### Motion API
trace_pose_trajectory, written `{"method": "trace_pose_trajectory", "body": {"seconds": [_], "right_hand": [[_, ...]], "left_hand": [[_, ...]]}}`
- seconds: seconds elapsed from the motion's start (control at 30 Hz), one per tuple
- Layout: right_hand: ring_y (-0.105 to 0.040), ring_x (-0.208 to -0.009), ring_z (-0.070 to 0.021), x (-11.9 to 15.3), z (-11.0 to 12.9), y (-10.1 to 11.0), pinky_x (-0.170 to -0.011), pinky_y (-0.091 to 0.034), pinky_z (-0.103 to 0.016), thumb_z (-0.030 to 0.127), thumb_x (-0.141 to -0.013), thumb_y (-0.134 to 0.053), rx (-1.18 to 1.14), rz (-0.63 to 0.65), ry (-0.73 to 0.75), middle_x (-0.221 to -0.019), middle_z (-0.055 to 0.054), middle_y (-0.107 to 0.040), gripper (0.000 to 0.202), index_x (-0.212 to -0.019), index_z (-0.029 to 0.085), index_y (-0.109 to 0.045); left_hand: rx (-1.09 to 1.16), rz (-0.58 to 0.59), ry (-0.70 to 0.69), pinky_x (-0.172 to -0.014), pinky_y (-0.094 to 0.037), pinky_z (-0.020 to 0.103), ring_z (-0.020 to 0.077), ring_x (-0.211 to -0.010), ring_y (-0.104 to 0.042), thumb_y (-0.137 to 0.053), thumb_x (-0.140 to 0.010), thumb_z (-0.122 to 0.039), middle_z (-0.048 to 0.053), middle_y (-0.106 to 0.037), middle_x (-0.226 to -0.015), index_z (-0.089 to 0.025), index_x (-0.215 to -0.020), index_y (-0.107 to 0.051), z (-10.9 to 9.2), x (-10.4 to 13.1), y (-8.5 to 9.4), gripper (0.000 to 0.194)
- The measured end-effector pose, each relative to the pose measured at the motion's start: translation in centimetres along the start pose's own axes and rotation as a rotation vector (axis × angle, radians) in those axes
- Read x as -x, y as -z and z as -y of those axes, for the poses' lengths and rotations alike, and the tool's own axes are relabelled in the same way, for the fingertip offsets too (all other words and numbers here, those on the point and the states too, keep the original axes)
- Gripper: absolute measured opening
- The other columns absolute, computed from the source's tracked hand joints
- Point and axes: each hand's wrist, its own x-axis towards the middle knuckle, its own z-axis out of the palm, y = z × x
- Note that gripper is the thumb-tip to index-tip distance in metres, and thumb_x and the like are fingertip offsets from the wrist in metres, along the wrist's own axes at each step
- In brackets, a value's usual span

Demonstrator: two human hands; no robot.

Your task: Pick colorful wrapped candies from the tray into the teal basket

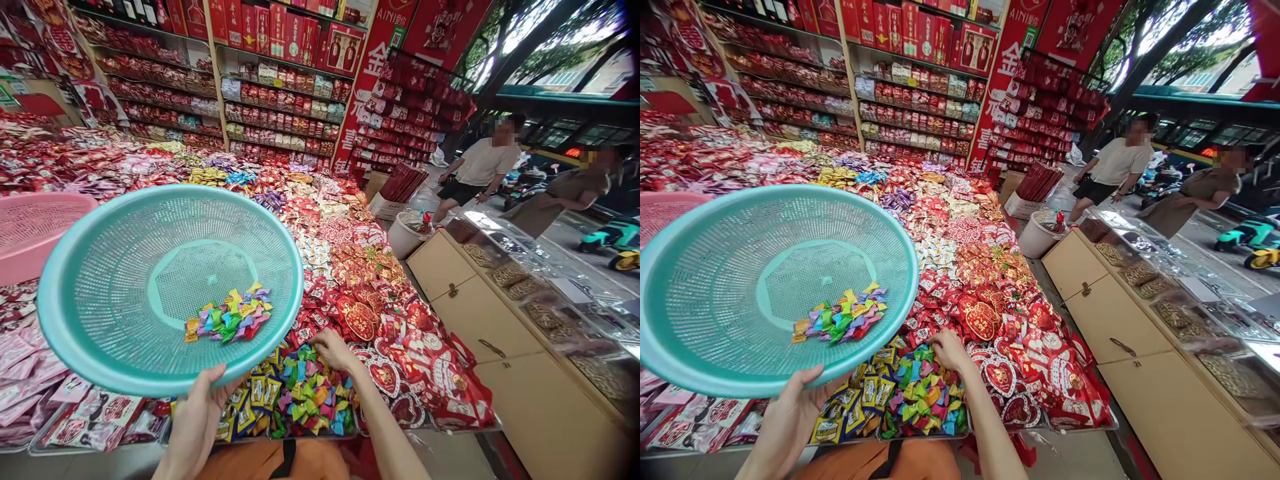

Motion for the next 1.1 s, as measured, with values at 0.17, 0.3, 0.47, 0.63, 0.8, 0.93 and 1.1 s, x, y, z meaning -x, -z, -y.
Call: {"method": "trace_pose_trajectory", "body": {"seconds": [0.17, 0.3, 0.47, 0.63, 0.8, 0.93, 1.1], "right_hand": [[-0.054, -0.097, -0.022, 0.1, 0.5, 0.1, -0.085, -0.04, -0.032, 0.018, -0.084, -0.054, -0.042, -0.027, 0.003, -0.092, -0.005, -0.06, 0.022, -0.094, 0.023, -0.073], [-0.054, -0.094, -0.0209, 0.3, 0.4, 0.0, -0.085, -0.04, -0.032, 0.014, -0.08, -0.056, -0.095, -0.039, 0.024, -0.09, -0.004, -0.061, 0.017, -0.086, 0.021, -0.07], [-0.055, -0.09, -0.0204, 1.0, 0.1, 0.6, -0.083, -0.041, -0.032, 0.017, -0.082, -0.053, -0.185, -0.049, 0.073, -0.089, -0.005, -0.061, 0.015, -0.084, 0.019, -0.067], [-0.055, -0.089, -0.0204, 2.3, 1.0, 1.7, -0.083, -0.043, -0.034, 0.024, -0.087, -0.049, -0.269, -0.091, 0.113, -0.092, -0.005, -0.062, 0.017, -0.086, 0.02, -0.065], [-0.055, -0.086, -0.0198, 3.7, 2.7, 3.2, -0.081, -0.044, -0.034, 0.029, -0.089, -0.049, -0.3, -0.156, 0.107, -0.088, -0.003, -0.06, 0.017, -0.086, 0.021, -0.064], [-0.055, -0.094, -0.0199, 4.8, 4.4, 5.7, -0.087, -0.044, -0.036, 0.032, -0.091, -0.05, -0.326, -0.261, 0.179, -0.095, -0.004, -0.06, 0.017, -0.087, 0.022, -0.064], [-0.057, -0.088, -0.0179, 5.8, 8.2, 9.6, -0.079, -0.045, -0.031, 0.033, -0.093, -0.048, -0.4, -0.412, 0.263, -0.092, -0.004, -0.062, 0.019, -0.09, 0.022, -0.063]], "left_hand": [[0.013, 0.005, 0.024, -0.079, -0.058, 0.038, 0.031, -0.104, -0.065, -0.07, -0.053, -0.007, 0.006, -0.075, -0.101, -0.016, -0.097, -0.071, 0.4, 0.2, 0.0, 0.045], [0.022, -0.004, 0.014, -0.081, -0.057, 0.039, 0.031, -0.105, -0.065, -0.071, -0.052, -0.006, 0.005, -0.074, -0.101, -0.017, -0.098, -0.071, 0.7, 0.6, 0.1, 0.047], [0.031, -0.014, 0.019, -0.083, -0.056, 0.039, 0.0298, -0.106, -0.064, -0.069, -0.053, -0.005, 0.003, -0.074, -0.101, -0.018, -0.101, -0.07, 0.9, 0.8, 0.4, 0.05], [0.049, -0.031, 0.044, -0.084, -0.056, 0.04, 0.0302, -0.106, -0.064, -0.07, -0.051, -0.005, 0.003, -0.075, -0.1, -0.017, -0.105, -0.07, 0.8, 0.9, 0.1, 0.055], [0.033, -0.02, 0.057, -0.085, -0.056, 0.038, 0.0299, -0.105, -0.065, -0.071, -0.051, -0.006, 0.003, -0.075, -0.097, -0.017, -0.104, -0.07, 0.8, 1.0, 0.1, 0.055], [0.009, -0.008, 0.055, -0.085, -0.055, 0.038, 0.0304, -0.106, -0.064, -0.072, -0.05, -0.008, 0.003, -0.075, -0.098, -0.017, -0.101, -0.071, 1.0, 0.9, 0.3, 0.052], [0.0, -0.004, 0.064, -0.084, -0.055, 0.041, 0.0315, -0.104, -0.065, -0.074, -0.049, -0.01, 0.005, -0.074, -0.091, -0.017, -0.088, -0.072, 2.2, 0.4, 0.5, 0.039]]}}
